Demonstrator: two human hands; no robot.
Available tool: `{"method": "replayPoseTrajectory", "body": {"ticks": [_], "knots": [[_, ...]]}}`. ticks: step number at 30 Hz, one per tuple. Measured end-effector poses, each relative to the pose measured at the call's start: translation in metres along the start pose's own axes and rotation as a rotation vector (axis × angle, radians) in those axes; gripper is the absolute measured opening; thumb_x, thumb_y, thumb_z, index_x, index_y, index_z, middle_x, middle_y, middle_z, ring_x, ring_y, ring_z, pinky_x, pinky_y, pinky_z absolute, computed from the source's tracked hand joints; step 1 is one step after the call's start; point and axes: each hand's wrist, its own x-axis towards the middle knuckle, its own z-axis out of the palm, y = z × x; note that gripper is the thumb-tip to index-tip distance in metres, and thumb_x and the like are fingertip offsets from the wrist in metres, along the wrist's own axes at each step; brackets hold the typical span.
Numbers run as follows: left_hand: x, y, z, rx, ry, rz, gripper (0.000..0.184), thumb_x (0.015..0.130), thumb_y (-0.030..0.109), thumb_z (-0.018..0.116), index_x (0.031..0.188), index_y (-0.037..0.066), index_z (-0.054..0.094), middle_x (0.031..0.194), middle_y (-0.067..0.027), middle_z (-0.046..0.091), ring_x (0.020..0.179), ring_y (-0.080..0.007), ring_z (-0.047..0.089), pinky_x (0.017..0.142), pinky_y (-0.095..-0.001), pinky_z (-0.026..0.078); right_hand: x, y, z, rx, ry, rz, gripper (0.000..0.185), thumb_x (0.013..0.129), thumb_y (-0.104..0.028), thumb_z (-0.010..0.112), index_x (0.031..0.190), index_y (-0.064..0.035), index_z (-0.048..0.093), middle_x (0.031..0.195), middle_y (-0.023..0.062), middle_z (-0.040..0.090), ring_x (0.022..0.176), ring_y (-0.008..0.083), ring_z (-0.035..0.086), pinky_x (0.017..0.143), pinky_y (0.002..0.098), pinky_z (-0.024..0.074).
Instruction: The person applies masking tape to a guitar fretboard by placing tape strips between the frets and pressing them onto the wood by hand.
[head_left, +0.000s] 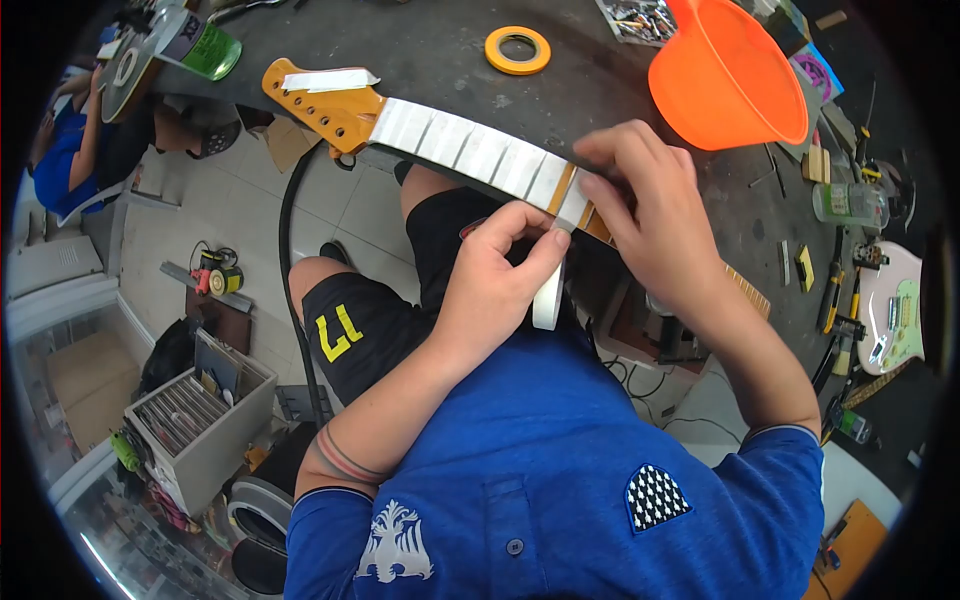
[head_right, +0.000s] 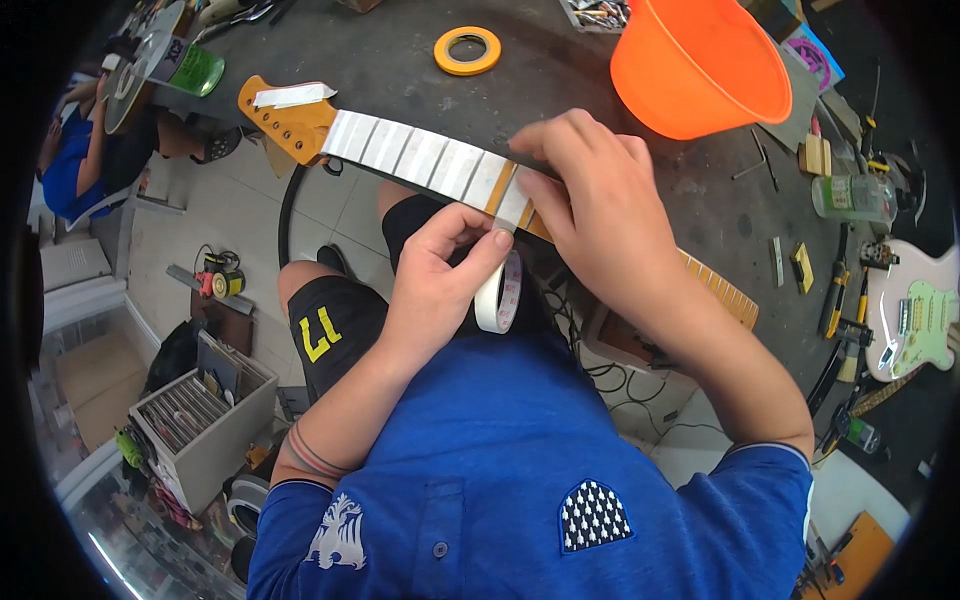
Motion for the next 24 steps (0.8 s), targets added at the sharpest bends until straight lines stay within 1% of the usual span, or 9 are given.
{"method": "replayPoseTrajectory", "body": {"ticks": [2,5,9,13,14,17,18,21,24], "knots": [[0.000,0.002,0.001,-0.016,0.015,-0.005,0.018,0.113,0.014,0.077,0.118,-0.003,0.076,0.106,-0.0060,0.081,0.104,-0.0113,0.075,0.095,-0.0303,0.058,-0.009,0.001,-0.003,-0.272,0.072,-0.265,0.020,0.098,-0.013,0.080,0.118,-0.0115,0.075,0.123,0.0035,0.073,0.118,0.0277,0.068,0.106,0.0472,0.0499],[0.000,0.003,0.001,-0.012,0.016,0.017,0.018,0.113,0.015,0.077,0.117,-0.003,0.076,0.106,-0.0054,0.081,0.103,-0.0113,0.074,0.096,-0.0308,0.058,-0.007,0.009,-0.008,-0.335,0.047,-0.366,0.027,0.093,-0.016,0.082,0.120,-0.0152,0.077,0.130,0.0011,0.072,0.123,0.0274,0.068,0.108,0.0478,0.0516],[0.000,0.003,0.001,-0.034,0.009,-0.017,0.019,0.113,0.015,0.077,0.117,-0.003,0.077,0.104,-0.0053,0.080,0.101,-0.0110,0.073,0.095,-0.0307,0.058,0.006,0.023,-0.021,-0.290,-0.100,-0.607,0.028,0.092,-0.019,0.083,0.119,-0.0176,0.080,0.132,0.0016,0.073,0.127,0.0283,0.068,0.109,0.0478,0.0540],[-0.001,0.001,0.002,-0.019,0.029,0.013,0.018,0.112,0.014,0.077,0.117,-0.003,0.077,0.103,-0.0053,0.080,0.100,-0.0111,0.073,0.094,-0.0306,0.058,0.018,0.034,-0.028,-0.437,0.016,-0.421,0.021,0.098,-0.019,0.083,0.119,-0.0159,0.080,0.131,0.0026,0.073,0.125,0.0304,0.068,0.109,0.0483,0.0541],[0.000,0.001,0.002,-0.015,0.040,0.026,0.018,0.112,0.014,0.077,0.116,-0.003,0.077,0.103,-0.0053,0.081,0.100,-0.0111,0.073,0.093,-0.0306,0.058,0.017,0.032,-0.028,-0.436,0.008,-0.394,0.024,0.099,-0.023,0.084,0.120,-0.0141,0.080,0.131,0.0040,0.071,0.121,0.0307,0.068,0.105,0.0477,0.0534],[-0.001,0.005,0.001,-0.008,0.037,-0.006,0.017,0.111,0.012,0.077,0.117,-0.003,0.077,0.104,-0.0066,0.082,0.101,-0.0115,0.074,0.093,-0.0310,0.059,0.001,-0.004,-0.018,-0.230,0.008,-0.240,0.033,0.096,-0.029,0.088,0.122,-0.0115,0.079,0.128,0.0055,0.071,0.117,0.0299,0.068,0.101,0.0462,0.0519],[-0.001,0.004,0.001,-0.004,0.050,0.015,0.016,0.111,0.012,0.077,0.116,-0.004,0.077,0.103,-0.0072,0.082,0.100,-0.0118,0.075,0.093,-0.0312,0.059,-0.002,-0.008,-0.015,-0.268,-0.040,-0.268,0.041,0.094,-0.033,0.090,0.126,-0.0100,0.077,0.123,0.0059,0.072,0.113,0.0288,0.068,0.099,0.0448,0.0509],[0.000,0.002,0.003,0.021,0.065,0.065,0.014,0.110,0.010,0.077,0.114,-0.004,0.077,0.102,-0.0065,0.082,0.098,-0.0107,0.074,0.093,-0.0303,0.059,-0.004,-0.015,-0.018,-0.392,-0.051,-0.303,0.042,0.095,-0.032,0.089,0.130,-0.0112,0.077,0.119,0.0047,0.072,0.111,0.0276,0.069,0.098,0.0449,0.0510],[0.000,0.004,0.002,0.060,0.047,0.056,0.011,0.112,0.008,0.077,0.113,-0.003,0.076,0.099,-0.0034,0.080,0.097,-0.0075,0.072,0.091,-0.0275,0.058,-0.003,-0.017,-0.012,-0.418,-0.031,-0.299,0.033,0.093,-0.028,0.090,0.117,-0.0108,0.074,0.110,0.0053,0.070,0.104,0.0263,0.070,0.097,0.0442,0.0514]]}}
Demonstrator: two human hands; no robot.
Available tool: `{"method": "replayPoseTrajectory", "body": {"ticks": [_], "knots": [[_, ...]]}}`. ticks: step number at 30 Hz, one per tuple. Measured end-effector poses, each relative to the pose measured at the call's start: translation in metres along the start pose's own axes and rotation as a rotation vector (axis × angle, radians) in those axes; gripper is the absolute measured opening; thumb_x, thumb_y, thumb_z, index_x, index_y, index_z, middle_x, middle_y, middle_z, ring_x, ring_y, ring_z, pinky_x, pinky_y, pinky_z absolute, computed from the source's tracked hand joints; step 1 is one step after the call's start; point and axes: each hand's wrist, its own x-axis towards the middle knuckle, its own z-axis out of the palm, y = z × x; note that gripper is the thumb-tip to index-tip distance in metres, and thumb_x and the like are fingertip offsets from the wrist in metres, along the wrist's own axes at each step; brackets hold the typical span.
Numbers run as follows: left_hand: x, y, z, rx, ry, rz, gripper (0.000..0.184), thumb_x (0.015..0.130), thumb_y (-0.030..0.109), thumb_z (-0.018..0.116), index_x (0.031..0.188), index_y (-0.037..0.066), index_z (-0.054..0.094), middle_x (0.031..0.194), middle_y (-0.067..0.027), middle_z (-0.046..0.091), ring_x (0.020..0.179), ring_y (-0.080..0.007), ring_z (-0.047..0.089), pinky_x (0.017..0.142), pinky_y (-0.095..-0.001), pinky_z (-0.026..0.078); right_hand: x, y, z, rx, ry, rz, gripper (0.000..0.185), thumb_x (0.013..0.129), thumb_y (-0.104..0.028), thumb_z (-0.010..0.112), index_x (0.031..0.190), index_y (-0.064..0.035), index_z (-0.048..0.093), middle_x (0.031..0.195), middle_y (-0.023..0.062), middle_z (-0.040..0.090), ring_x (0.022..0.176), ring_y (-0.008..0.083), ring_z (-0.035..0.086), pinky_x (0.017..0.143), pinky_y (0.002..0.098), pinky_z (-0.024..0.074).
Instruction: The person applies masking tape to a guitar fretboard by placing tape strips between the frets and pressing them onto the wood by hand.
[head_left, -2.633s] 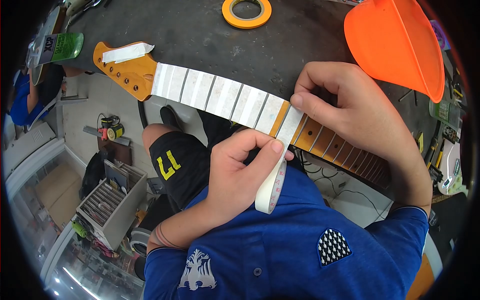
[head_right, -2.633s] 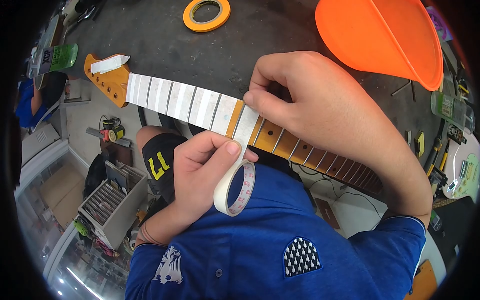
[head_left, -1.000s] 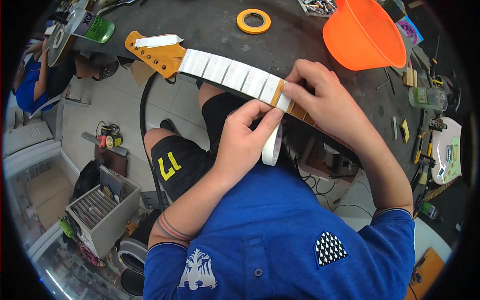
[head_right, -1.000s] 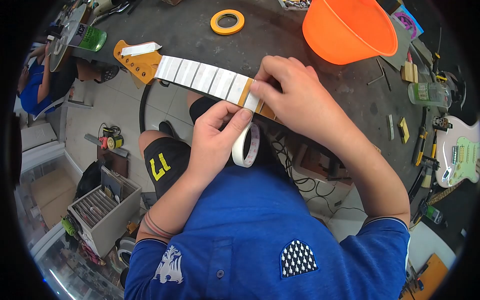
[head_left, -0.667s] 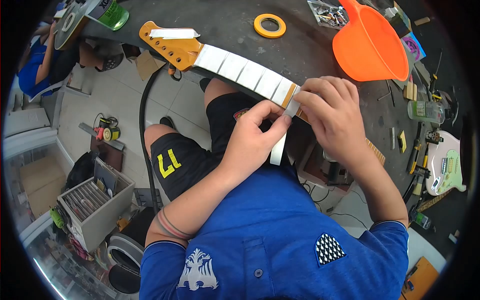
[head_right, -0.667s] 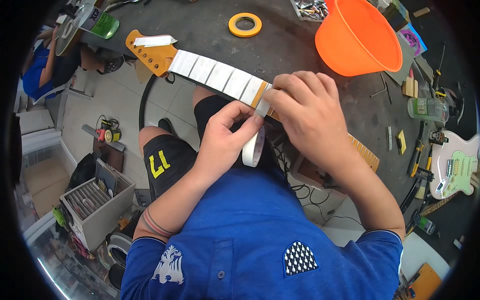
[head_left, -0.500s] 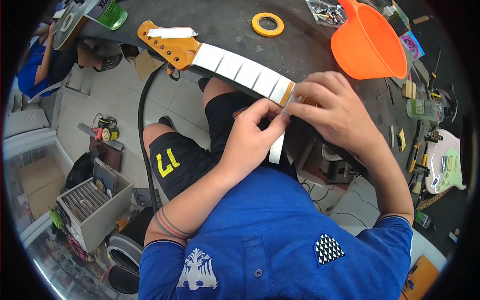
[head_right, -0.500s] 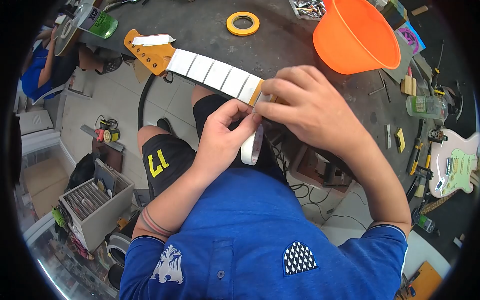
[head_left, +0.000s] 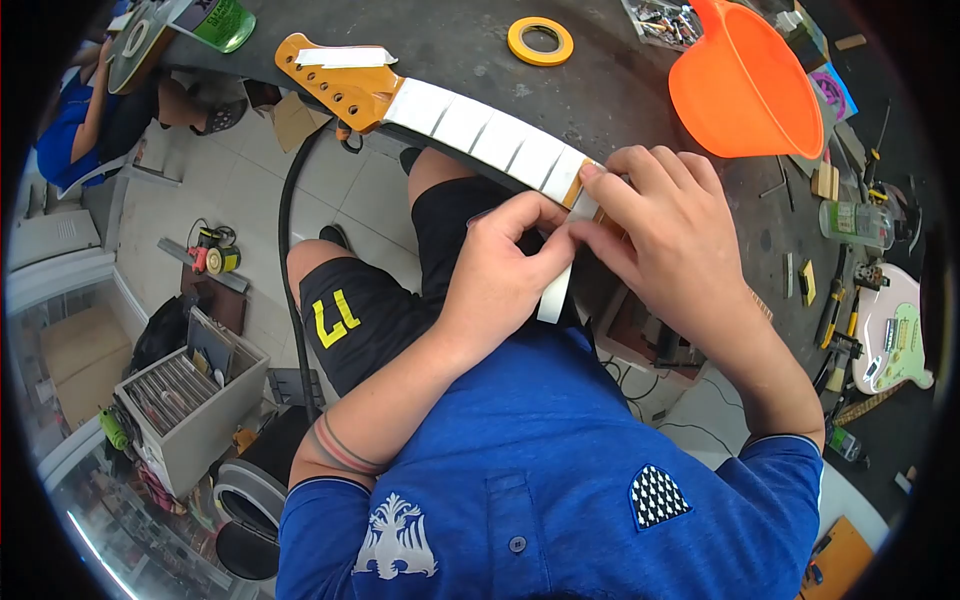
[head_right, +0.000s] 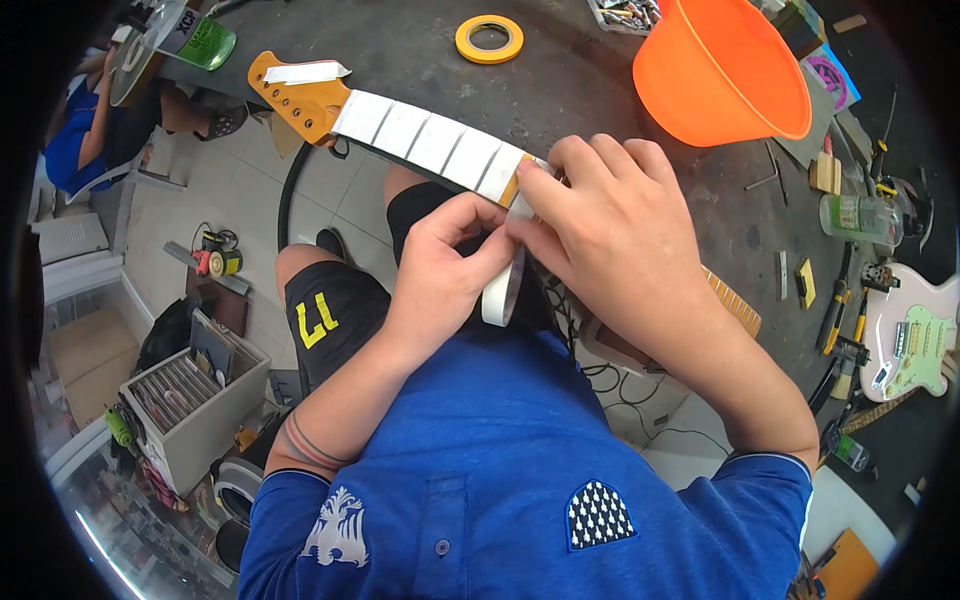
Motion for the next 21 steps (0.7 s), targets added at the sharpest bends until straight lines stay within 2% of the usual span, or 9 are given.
{"method": "replayPoseTrajectory", "body": {"ticks": [2,5,8,11,15,16,19,20,21], "knots": [[0.001,0.007,-0.001,0.005,-0.006,-0.050,0.011,0.111,0.008,0.078,0.110,-0.003,0.077,0.095,-0.0049,0.081,0.097,-0.0077,0.073,0.091,-0.0271,0.058,0.001,-0.001,0.001,-0.011,0.002,-0.001,0.030,0.092,-0.026,0.089,0.111,-0.0102,0.072,0.105,0.0062,0.069,0.101,0.0264,0.070,0.096,0.0438,0.0517],[0.003,0.006,0.001,0.316,0.052,0.105,0.010,0.104,0.007,0.081,0.100,-0.001,0.076,0.086,-0.0088,0.080,0.087,-0.0150,0.077,0.088,-0.0346,0.059,0.006,-0.002,0.000,-0.014,0.013,-0.030,0.028,0.091,-0.022,0.089,0.105,-0.0096,0.069,0.098,0.0074,0.066,0.096,0.0271,0.069,0.096,0.0437,0.0521],[0.005,0.013,0.006,0.738,0.152,0.400,0.011,0.097,0.008,0.082,0.093,0.002,0.074,0.078,-0.0127,0.076,0.078,-0.0293,0.077,0.084,-0.0451,0.058,0.008,-0.001,0.004,-0.025,0.024,-0.068,0.027,0.090,-0.020,0.088,0.103,-0.0091,0.068,0.094,0.0083,0.065,0.094,0.0279,0.070,0.096,0.0442,0.0524],[0.001,-0.001,0.004,0.928,0.088,0.416,0.015,0.094,0.012,0.082,0.087,0.004,0.071,0.075,-0.0132,0.073,0.072,-0.0386,0.071,0.082,-0.0532,0.054,0.009,-0.003,0.007,-0.059,0.006,-0.077,0.029,0.088,-0.019,0.089,0.104,-0.0087,0.067,0.098,0.0089,0.067,0.096,0.0291,0.070,0.097,0.0448,0.0527],[-0.010,-0.006,-0.006,0.548,-0.017,-0.014,0.014,0.098,0.013,0.079,0.095,-0.001,0.076,0.084,-0.0190,0.079,0.078,-0.0375,0.079,0.076,-0.0456,0.059,0.009,-0.011,0.010,-0.095,-0.014,-0.003,0.037,0.085,-0.021,0.092,0.107,-0.0085,0.066,0.107,0.0098,0.070,0.102,0.0316,0.070,0.099,0.0452,0.0528],[-0.011,-0.005,-0.013,0.496,-0.034,-0.017,0.016,0.100,0.013,0.078,0.101,-0.003,0.077,0.088,-0.0207,0.081,0.081,-0.0319,0.082,0.073,-0.0405,0.061,0.010,-0.013,0.012,-0.100,0.005,0.010,0.038,0.084,-0.022,0.092,0.107,-0.0089,0.065,0.106,0.0100,0.070,0.102,0.0317,0.070,0.099,0.0451,0.0528],[-0.013,-0.008,-0.023,0.452,-0.010,0.032,0.017,0.102,0.013,0.078,0.101,-0.004,0.076,0.088,-0.0176,0.081,0.079,-0.0229,0.080,0.075,-0.0393,0.061,0.011,-0.016,0.022,-0.093,0.045,0.053,0.040,0.085,-0.021,0.093,0.111,-0.0089,0.065,0.106,0.0104,0.070,0.104,0.0328,0.070,0.102,0.0453,0.0526],[-0.015,-0.011,-0.026,0.395,-0.022,0.032,0.015,0.108,0.012,0.076,0.105,-0.003,0.074,0.092,-0.0122,0.082,0.084,-0.0163,0.079,0.079,-0.0350,0.062,0.010,-0.017,0.019,-0.078,0.042,0.055,0.041,0.085,-0.021,0.093,0.113,-0.0088,0.065,0.106,0.0104,0.071,0.105,0.0330,0.071,0.103,0.0454,0.0526],[-0.019,-0.013,-0.028,0.280,-0.033,0.012,0.014,0.110,0.012,0.076,0.107,-0.002,0.074,0.094,-0.0108,0.082,0.086,-0.0156,0.079,0.081,-0.0340,0.062,0.006,-0.016,0.015,-0.066,0.040,0.057,0.042,0.086,-0.021,0.093,0.115,-0.0086,0.065,0.107,0.0105,0.071,0.106,0.0332,0.071,0.104,0.0456,0.0526]]}}
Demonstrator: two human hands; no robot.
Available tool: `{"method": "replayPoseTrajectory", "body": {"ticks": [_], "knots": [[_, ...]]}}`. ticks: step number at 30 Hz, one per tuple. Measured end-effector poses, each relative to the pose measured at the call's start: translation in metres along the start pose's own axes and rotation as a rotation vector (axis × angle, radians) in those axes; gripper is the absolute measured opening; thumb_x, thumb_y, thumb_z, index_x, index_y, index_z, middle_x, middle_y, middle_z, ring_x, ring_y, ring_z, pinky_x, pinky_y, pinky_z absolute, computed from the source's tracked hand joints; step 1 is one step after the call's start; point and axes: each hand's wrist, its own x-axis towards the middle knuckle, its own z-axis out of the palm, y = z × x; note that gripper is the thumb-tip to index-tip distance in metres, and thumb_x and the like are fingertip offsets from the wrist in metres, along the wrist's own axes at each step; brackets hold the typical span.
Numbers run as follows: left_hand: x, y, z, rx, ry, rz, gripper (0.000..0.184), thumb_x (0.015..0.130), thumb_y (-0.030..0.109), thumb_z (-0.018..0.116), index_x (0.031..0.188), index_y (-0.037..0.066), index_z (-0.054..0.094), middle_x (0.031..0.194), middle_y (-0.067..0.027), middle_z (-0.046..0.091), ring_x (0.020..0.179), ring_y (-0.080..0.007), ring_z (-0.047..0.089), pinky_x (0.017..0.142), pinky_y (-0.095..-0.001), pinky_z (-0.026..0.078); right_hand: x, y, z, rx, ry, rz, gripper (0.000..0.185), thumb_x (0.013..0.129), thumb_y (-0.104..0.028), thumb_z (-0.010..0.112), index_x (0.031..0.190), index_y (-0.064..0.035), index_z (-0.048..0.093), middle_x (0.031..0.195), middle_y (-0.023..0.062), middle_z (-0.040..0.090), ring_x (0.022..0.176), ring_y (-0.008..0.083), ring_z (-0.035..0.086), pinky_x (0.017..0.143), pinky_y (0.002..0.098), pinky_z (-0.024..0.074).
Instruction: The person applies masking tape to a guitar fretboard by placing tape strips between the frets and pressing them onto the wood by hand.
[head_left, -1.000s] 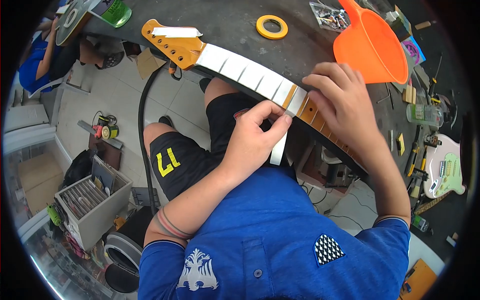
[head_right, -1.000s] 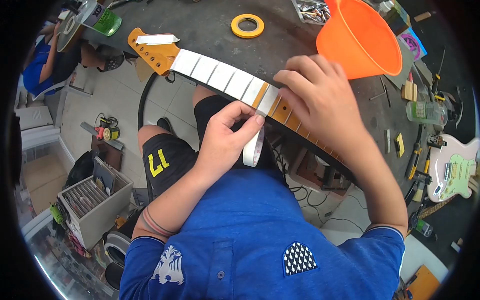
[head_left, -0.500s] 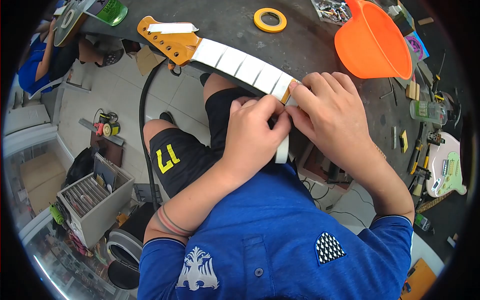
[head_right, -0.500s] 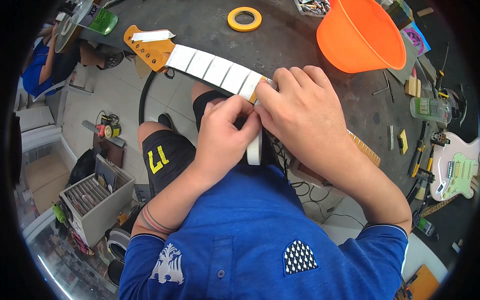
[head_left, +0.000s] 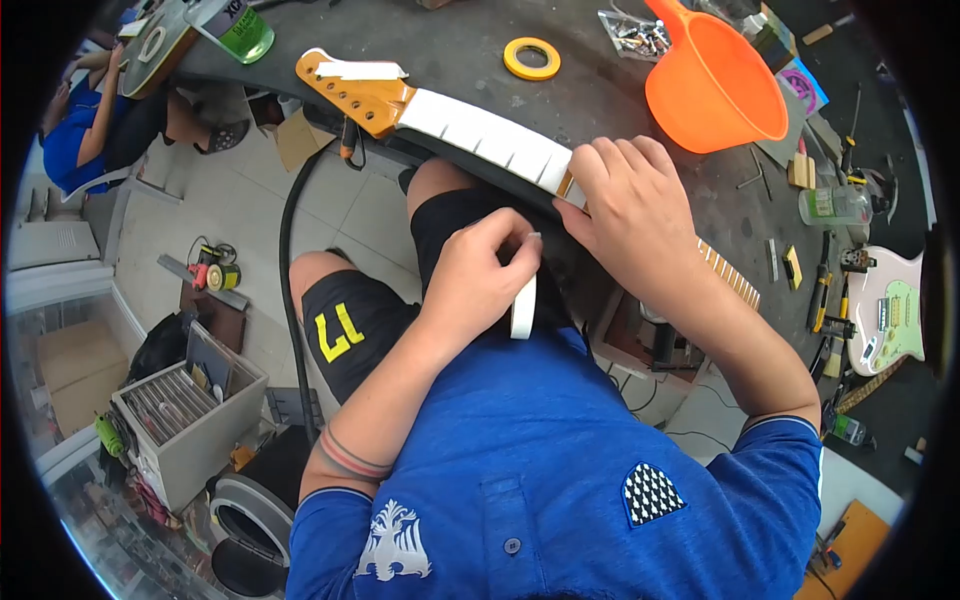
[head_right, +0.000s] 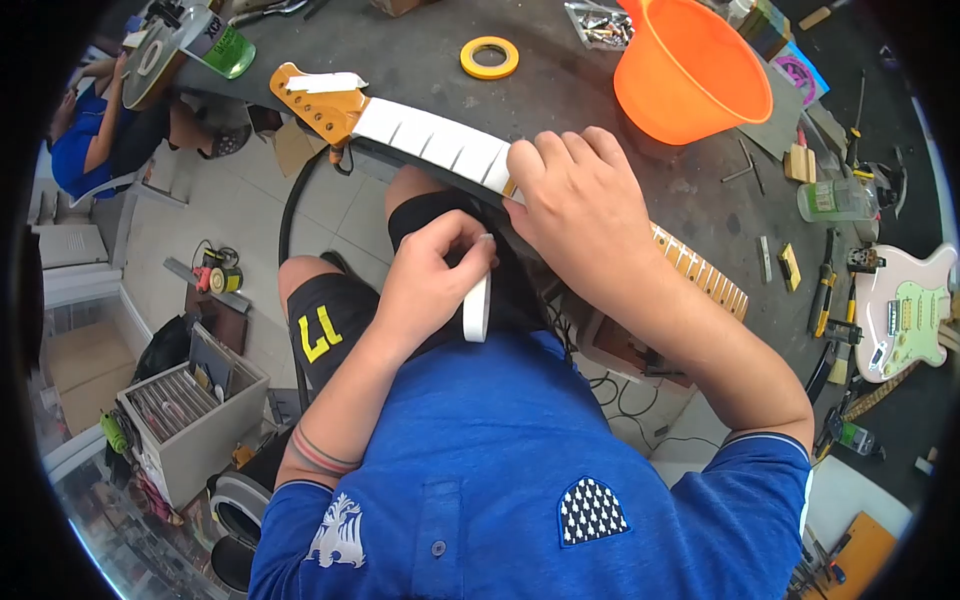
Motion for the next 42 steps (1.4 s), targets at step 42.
{"method": "replayPoseTrajectory", "body": {"ticks": [42], "knots": [[-0.099,0.072,0.026,0.307,-0.058,0.461,0.055,0.095,0.024,0.093,0.142,0.008,0.069,0.124,-0.0129,0.079,0.115,-0.0343,0.078,0.103,-0.0458,0.061,-0.050,0.130,-0.023,0.724,-0.088,0.422,0.027,0.112,-0.020,0.071,0.118,0.0046,0.082,0.108,0.0229,0.085,0.103,0.0352,0.082,0.094,0.0450,0.0623]]}}
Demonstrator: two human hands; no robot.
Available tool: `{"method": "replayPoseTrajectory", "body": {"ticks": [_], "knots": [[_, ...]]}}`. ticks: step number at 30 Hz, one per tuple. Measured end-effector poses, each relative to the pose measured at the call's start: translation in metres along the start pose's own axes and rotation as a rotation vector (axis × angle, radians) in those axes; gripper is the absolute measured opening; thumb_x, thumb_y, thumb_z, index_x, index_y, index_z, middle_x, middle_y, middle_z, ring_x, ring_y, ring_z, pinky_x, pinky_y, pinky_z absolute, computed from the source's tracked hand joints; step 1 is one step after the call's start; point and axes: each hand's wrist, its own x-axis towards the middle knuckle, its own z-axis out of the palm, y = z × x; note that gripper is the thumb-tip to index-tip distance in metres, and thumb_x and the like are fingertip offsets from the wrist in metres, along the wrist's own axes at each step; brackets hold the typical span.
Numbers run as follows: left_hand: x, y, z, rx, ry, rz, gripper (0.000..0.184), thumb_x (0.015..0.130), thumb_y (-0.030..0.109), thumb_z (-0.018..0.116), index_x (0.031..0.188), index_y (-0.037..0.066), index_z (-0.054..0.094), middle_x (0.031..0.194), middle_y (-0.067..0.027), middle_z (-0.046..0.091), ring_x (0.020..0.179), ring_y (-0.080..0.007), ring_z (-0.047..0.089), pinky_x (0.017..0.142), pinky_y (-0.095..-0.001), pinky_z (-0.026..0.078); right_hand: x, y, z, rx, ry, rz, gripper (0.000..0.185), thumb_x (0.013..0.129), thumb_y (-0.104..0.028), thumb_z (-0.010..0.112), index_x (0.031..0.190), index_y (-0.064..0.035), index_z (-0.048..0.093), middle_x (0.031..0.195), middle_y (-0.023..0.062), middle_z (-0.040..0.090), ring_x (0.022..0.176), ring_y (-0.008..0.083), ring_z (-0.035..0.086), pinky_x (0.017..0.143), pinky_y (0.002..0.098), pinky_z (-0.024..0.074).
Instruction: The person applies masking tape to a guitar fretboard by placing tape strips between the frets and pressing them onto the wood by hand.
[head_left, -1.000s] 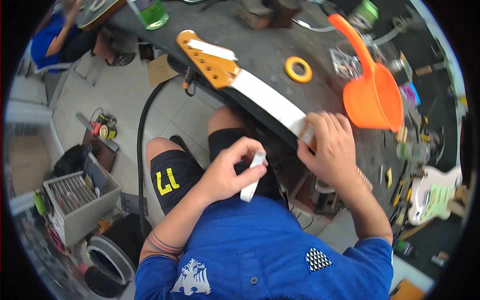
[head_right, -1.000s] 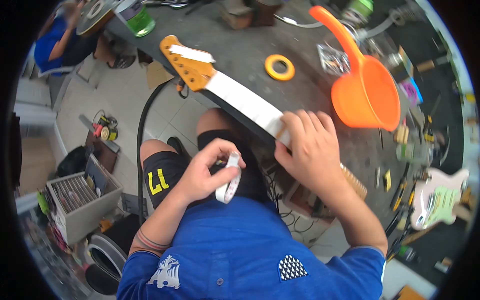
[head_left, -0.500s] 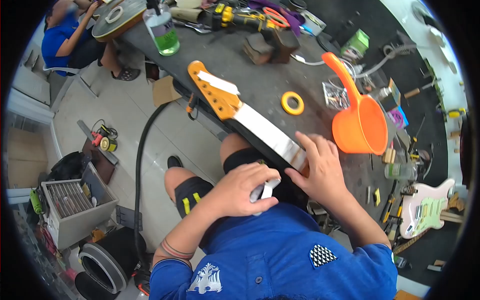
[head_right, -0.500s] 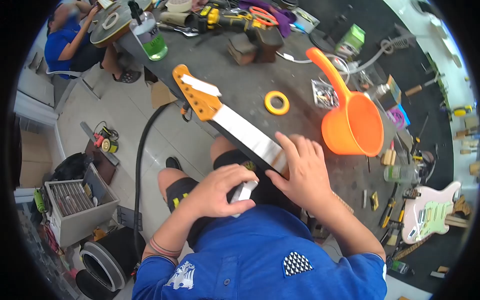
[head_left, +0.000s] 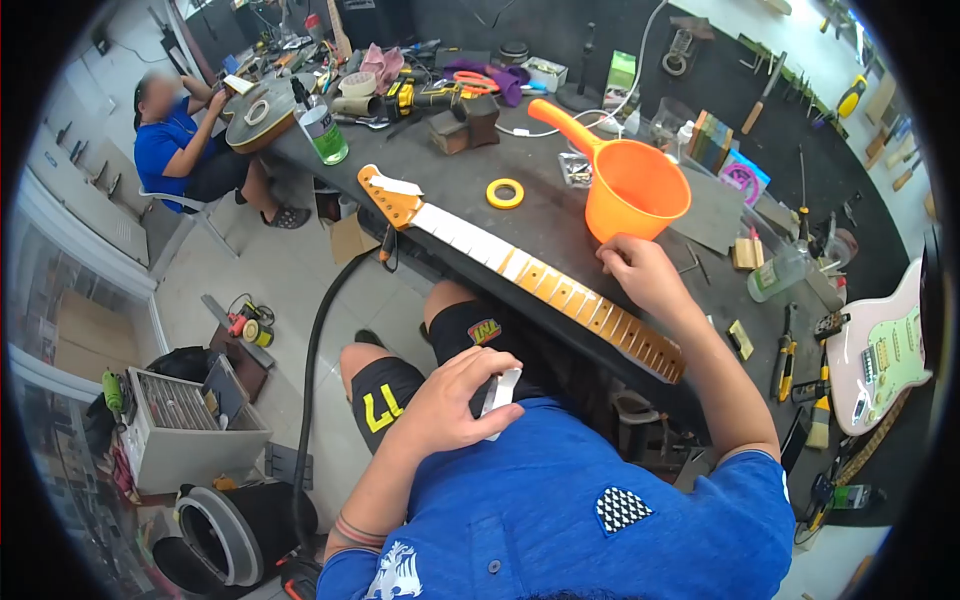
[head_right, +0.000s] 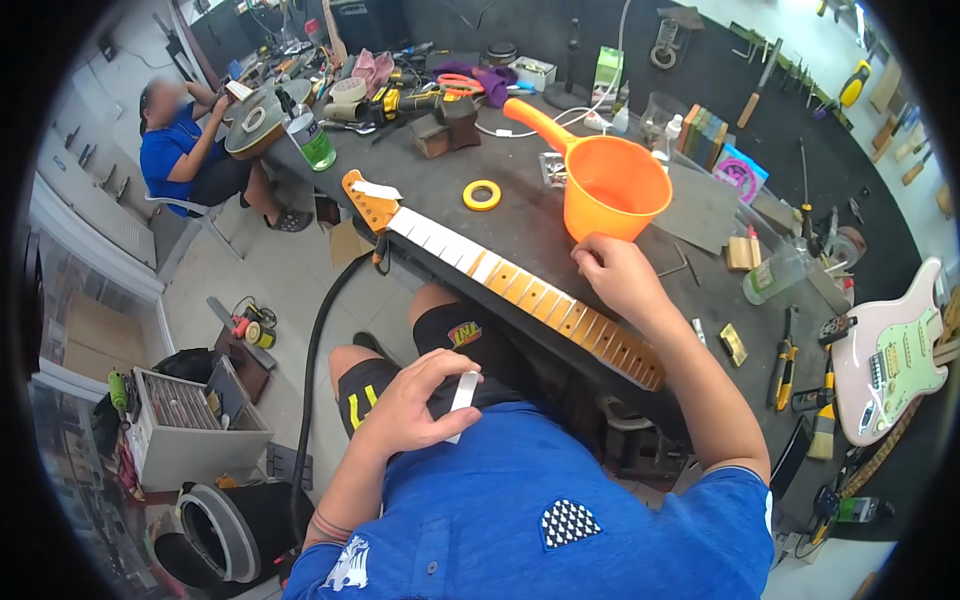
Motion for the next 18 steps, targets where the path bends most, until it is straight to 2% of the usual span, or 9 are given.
{"method": "replayPoseTrajectory", "body": {"ticks": [9,18], "knots": [[-0.010,0.006,0.020,0.010,0.025,-0.093,0.054,0.095,0.021,0.092,0.142,0.007,0.068,0.124,-0.0123,0.080,0.117,-0.0335,0.078,0.105,-0.0457,0.060,0.015,0.012,-0.005,-0.108,0.013,-0.119,0.023,0.107,-0.017,0.072,0.110,0.0042,0.082,0.100,0.0225,0.083,0.098,0.0392,0.081,0.091,0.0474,0.0620],[0.008,-0.006,0.014,-0.008,-0.064,-0.134,0.056,0.095,0.027,0.093,0.142,0.008,0.070,0.124,-0.0118,0.079,0.117,-0.0337,0.077,0.103,-0.0458,0.060,0.048,0.034,-0.006,-0.092,0.026,-0.063,0.026,0.108,-0.019,0.073,0.109,0.0054,0.080,0.095,0.0217,0.082,0.091,0.0373,0.079,0.086,0.0456,0.0605]]}}
